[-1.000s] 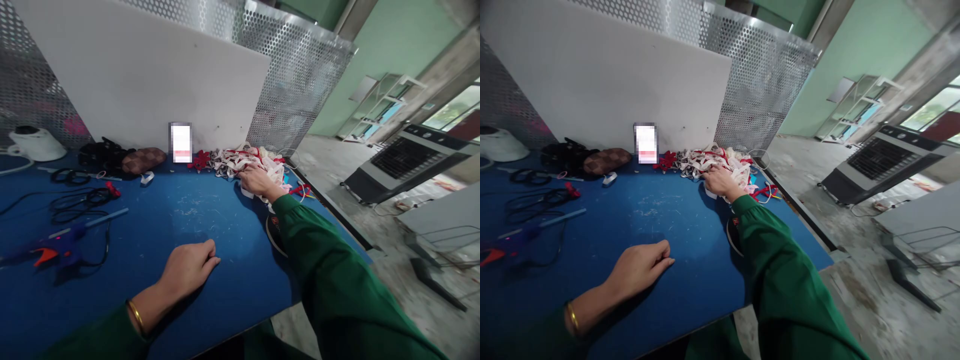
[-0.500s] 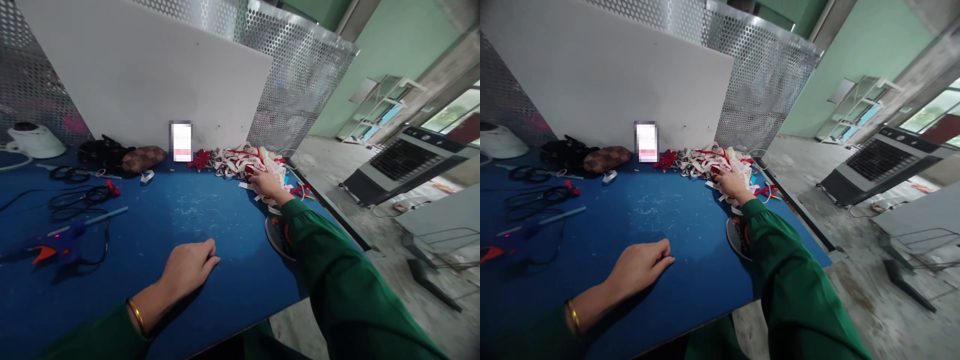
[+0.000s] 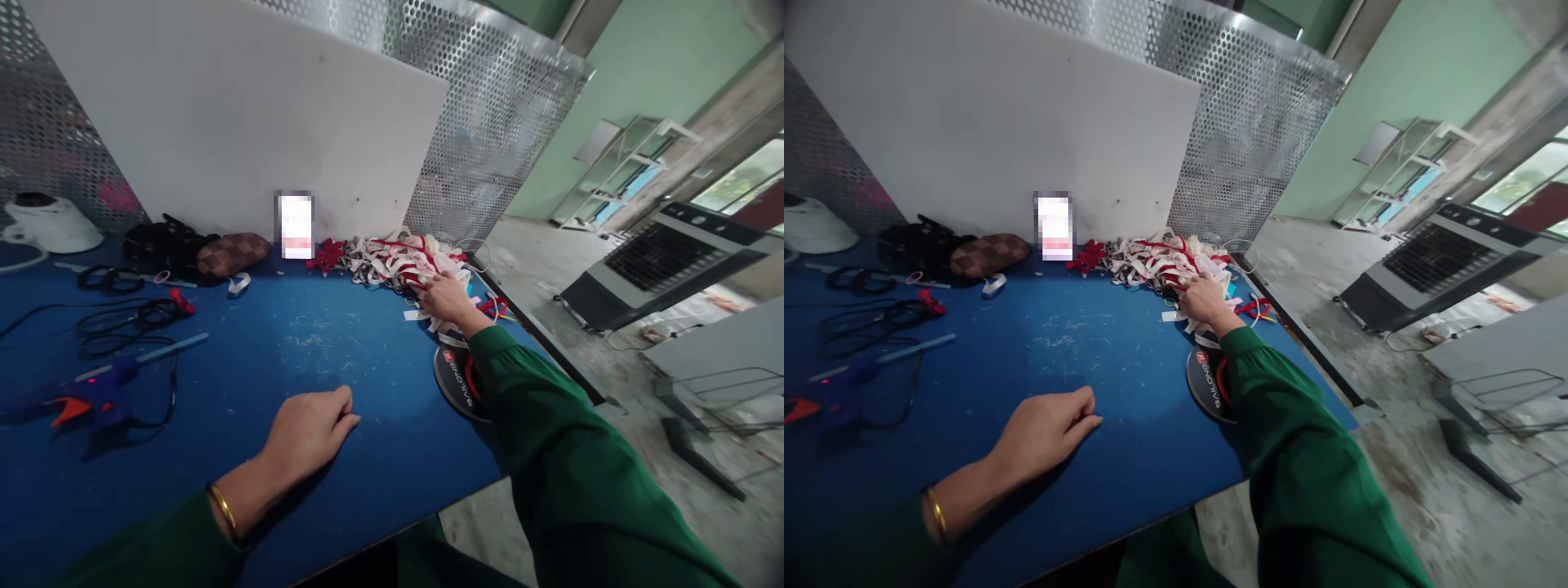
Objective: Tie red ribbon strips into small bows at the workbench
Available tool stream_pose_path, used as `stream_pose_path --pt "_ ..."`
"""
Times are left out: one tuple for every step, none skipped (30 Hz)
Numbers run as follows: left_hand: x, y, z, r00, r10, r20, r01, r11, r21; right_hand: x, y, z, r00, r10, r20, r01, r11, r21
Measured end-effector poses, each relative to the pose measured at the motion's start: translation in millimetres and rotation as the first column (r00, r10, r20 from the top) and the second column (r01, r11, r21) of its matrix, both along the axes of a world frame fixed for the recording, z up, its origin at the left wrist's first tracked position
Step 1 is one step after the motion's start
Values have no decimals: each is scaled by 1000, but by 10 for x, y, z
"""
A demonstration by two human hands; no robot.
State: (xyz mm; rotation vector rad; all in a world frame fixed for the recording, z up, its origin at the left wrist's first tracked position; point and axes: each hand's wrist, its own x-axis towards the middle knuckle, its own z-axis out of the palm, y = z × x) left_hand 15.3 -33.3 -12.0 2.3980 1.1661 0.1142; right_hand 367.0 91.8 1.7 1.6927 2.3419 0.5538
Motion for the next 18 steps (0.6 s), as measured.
stream_pose_path --pt "-2 -1 -1 1000 0 3 0 1000 5 -8 -2 1 1000 22 -10 -22 1000 13" --pt "-4 -1 -2 1000 -1 6 1 1000 8 -23 6 -2 999 31 -36 -30 999 31" --pt "-6 -2 -3 1000 -3 8 3 1000 10 -42 26 -9 997 31 -74 -28 999 39" --pt "-8 -2 -3 1000 -5 9 5 1000 11 -63 55 -17 993 21 -113 -17 999 32" --pt "-11 -3 -3 1000 -8 8 8 1000 13 -83 91 -27 989 1 -146 1 1000 12" --pt "-13 -3 -3 1000 -11 7 11 1000 16 -102 133 -39 986 -21 -167 19 1000 -15" --pt "-15 -3 -3 1000 -13 7 13 1000 19 -118 177 -51 984 -43 -175 36 999 -41" --pt "-17 -3 -3 1000 -14 5 14 1000 20 -130 220 -63 983 -63 -173 53 997 -60" --pt "-18 -2 -3 1000 -15 3 15 1000 18 -138 258 -74 983 -78 -167 67 995 -68" --pt "-19 -2 -2 1000 -14 1 14 1000 15 -141 290 -84 983 -91 -162 82 994 -66" --pt "-19 0 -1 1000 -14 -2 14 1000 10 -140 314 -92 982 -105 -159 96 993 -64" --pt "-19 1 1 1000 -14 -5 14 1000 6 -134 329 -98 981 -119 -156 110 992 -60" --pt "-17 4 3 1000 -14 -8 14 1000 2 -124 335 -100 979 -130 -154 123 991 -54" --pt "-15 6 4 1000 -14 -9 14 1000 1 -109 331 -100 978 -140 -152 135 990 -46" --pt "-13 8 4 1000 -15 -8 15 1000 -2 -92 319 -97 978 -147 -149 143 989 -36" --pt "-11 9 4 1000 -15 -6 15 1000 -4 -72 299 -93 977 -152 -147 150 988 -26" --pt "-10 9 3 1000 -14 -4 14 1000 -6 -52 273 -90 978 -155 -143 155 988 -12" --pt "-10 7 1 1000 -13 -2 13 1000 -9 -34 243 -89 978 -153 -138 155 988 4"
